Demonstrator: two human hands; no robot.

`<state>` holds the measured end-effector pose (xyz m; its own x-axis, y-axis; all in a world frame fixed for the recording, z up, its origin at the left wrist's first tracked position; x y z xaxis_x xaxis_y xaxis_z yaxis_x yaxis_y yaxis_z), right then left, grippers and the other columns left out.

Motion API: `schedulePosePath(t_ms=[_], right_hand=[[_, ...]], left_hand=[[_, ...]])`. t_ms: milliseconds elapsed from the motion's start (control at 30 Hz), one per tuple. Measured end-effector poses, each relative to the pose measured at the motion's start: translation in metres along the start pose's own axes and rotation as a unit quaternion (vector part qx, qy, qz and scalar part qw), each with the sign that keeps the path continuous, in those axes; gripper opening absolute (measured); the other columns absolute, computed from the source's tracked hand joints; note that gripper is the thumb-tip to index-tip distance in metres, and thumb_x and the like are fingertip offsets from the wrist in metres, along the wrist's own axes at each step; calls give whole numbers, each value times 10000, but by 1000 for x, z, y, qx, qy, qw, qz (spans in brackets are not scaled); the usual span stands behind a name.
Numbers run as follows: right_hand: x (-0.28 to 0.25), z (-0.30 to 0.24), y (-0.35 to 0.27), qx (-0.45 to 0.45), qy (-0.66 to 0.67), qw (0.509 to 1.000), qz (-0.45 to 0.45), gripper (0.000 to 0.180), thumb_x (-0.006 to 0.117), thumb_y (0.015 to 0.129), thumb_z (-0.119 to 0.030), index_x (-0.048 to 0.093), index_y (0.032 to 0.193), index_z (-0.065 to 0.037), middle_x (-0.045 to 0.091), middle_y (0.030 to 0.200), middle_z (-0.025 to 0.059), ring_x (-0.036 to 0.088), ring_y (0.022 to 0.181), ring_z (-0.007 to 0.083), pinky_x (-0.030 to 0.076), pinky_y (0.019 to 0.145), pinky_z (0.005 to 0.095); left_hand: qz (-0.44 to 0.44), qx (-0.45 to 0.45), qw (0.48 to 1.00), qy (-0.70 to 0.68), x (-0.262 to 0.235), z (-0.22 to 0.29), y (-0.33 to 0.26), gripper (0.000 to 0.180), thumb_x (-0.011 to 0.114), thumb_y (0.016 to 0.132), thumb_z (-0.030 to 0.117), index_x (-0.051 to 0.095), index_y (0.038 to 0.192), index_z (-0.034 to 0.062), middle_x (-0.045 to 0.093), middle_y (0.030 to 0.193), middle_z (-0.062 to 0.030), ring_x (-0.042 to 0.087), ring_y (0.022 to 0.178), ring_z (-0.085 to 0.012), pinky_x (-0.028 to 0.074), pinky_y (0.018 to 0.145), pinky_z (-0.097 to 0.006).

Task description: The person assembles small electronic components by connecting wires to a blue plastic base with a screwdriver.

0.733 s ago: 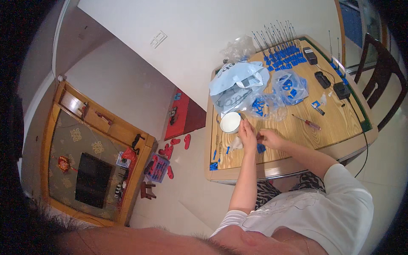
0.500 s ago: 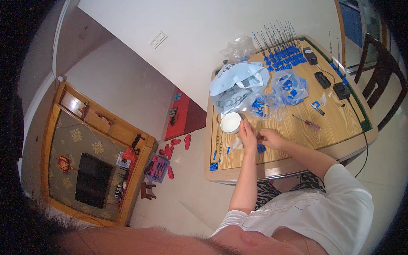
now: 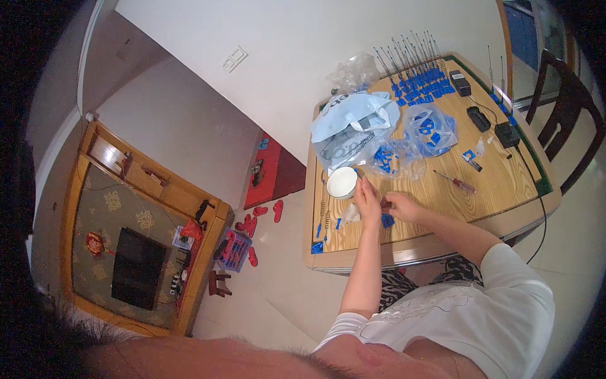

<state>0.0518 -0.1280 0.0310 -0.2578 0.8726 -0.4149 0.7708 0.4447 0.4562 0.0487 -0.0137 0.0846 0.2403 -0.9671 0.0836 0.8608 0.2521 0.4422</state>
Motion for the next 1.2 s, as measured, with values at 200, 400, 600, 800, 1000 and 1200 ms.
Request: schedulePosePath(t_ms=[200, 400, 600, 800, 1000, 1200], right_hand=[[-3, -10, 1, 47, 1, 999, -17, 135, 678, 733, -82, 594, 815, -14, 611, 815, 136, 605, 794, 278, 473, 719, 363], [-2, -7, 0, 42, -6, 999, -16, 134, 676, 737, -93, 600, 816, -16, 613, 816, 134, 605, 802, 280, 474, 723, 364], [-1, -5, 1, 57, 14, 998, -18, 133, 678, 734, -88, 601, 814, -15, 614, 814, 133, 603, 800, 281, 474, 722, 362], [0, -4, 1, 42, 2, 999, -16, 138, 677, 733, -82, 599, 823, -13, 612, 812, 135, 602, 800, 282, 474, 720, 363], [0, -3, 1, 36, -8, 999, -17, 131, 675, 738, -85, 602, 821, -15, 607, 816, 135, 598, 801, 285, 472, 719, 367], [-1, -2, -1, 21, -1, 1000, -7, 127, 671, 746, -84, 601, 822, -10, 605, 811, 137, 600, 782, 279, 475, 709, 361]], left_hand=[[7, -6, 1000, 0, 0, -1, 0, 279, 417, 978, 227, 404, 736, 89, 332, 607, 47, 314, 536, -41, 272, 464, -217], [4, -8, 1000, 3, -1, 0, 0, 286, 415, 978, 244, 403, 734, 96, 320, 605, 53, 302, 528, -40, 257, 460, -216], [3, -17, 1000, -4, 0, 1, -1, 296, 410, 980, 256, 394, 728, 102, 306, 605, 56, 295, 530, -38, 252, 457, -217], [1, -19, 1000, -1, -2, -4, 0, 298, 402, 982, 259, 395, 730, 101, 309, 603, 54, 300, 529, -36, 253, 452, -211], [7, -3, 1000, 17, -1, -3, 0, 300, 403, 981, 257, 396, 726, 99, 321, 601, 52, 310, 529, -40, 264, 458, -217], [10, -12, 1000, 21, 0, 0, -1, 301, 404, 980, 258, 401, 727, 96, 331, 612, 49, 319, 542, -43, 270, 467, -220]])
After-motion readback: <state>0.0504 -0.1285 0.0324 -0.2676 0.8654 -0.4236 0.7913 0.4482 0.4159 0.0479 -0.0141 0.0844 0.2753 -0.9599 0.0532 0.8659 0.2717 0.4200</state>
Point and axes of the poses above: each hand's wrist, its own y-axis towards the middle knuckle, its own x-axis out of the palm, z = x × y, the point moved 1 cm from there along y, towards the middle knuckle
